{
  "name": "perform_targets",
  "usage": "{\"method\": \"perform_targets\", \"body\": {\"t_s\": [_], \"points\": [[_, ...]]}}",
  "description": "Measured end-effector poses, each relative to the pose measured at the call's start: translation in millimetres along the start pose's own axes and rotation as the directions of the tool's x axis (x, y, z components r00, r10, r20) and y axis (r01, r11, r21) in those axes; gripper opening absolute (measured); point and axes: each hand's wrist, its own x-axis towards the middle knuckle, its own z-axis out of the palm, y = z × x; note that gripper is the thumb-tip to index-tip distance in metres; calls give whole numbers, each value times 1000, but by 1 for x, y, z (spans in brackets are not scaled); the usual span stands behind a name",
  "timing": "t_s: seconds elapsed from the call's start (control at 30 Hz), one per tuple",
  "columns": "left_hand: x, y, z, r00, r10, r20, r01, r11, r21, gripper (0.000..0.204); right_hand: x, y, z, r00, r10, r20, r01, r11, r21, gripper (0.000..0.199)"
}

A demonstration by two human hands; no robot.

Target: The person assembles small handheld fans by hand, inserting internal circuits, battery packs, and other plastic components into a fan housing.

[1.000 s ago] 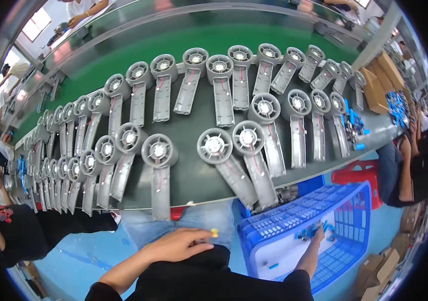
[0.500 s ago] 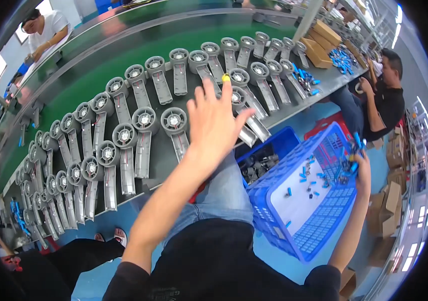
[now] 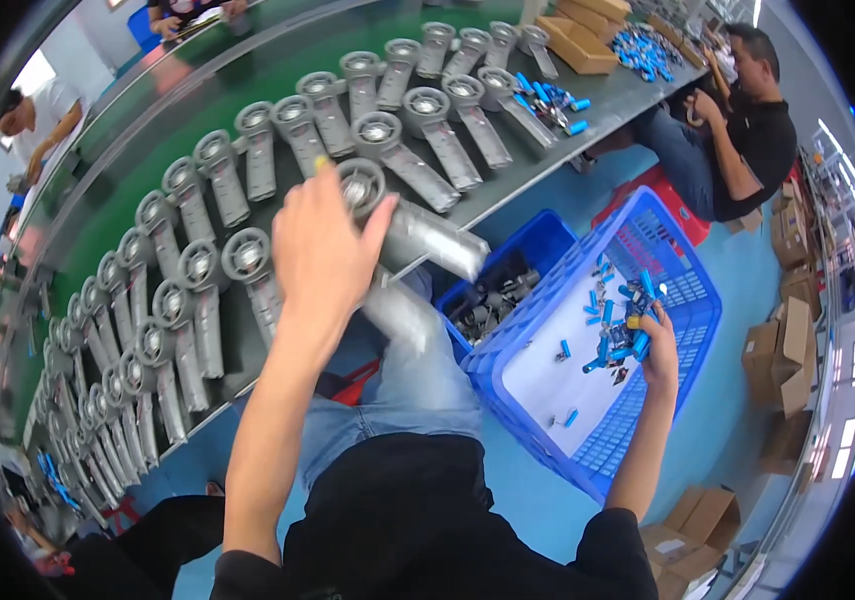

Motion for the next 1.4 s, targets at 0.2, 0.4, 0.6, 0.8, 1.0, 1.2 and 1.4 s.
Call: {"method": "perform_targets", "body": {"t_s": [0.2, 0.4, 0.6, 0.8, 1.0, 1.2, 1.4], "points": [[-88, 89, 65, 673, -20, 739, 509, 738, -443, 57, 11, 52, -40, 990, 111, -84, -103, 991, 89, 56], [-173, 35, 373, 108, -165, 980, 965, 256, -63, 68, 7, 81, -35, 939, 233, -252, -198, 968, 155, 63], [-201, 102, 464, -160, -501, 851, 703, 547, 454, 74, -28, 112, -29, 784, 410, -466, -329, 911, 248, 62], [-270, 65, 537, -51, -451, 891, 804, 511, 305, 74, -23, 93, 3, 739, 459, -493, -351, 887, 300, 48], [-190, 72, 398, 353, -146, 924, 727, 665, -173, 42, -12, 9, -12, 952, 198, -235, -184, 980, 81, 59], [-160, 50, 164, 627, 78, 775, 514, 706, -487, 33, -2, -78, 54, 994, -101, -49, 86, 964, -251, 66], [-139, 15, -24, 622, 159, 767, 548, 612, -571, 30, -23, -179, 237, 681, -222, 698, 325, 945, -17, 72]]}}
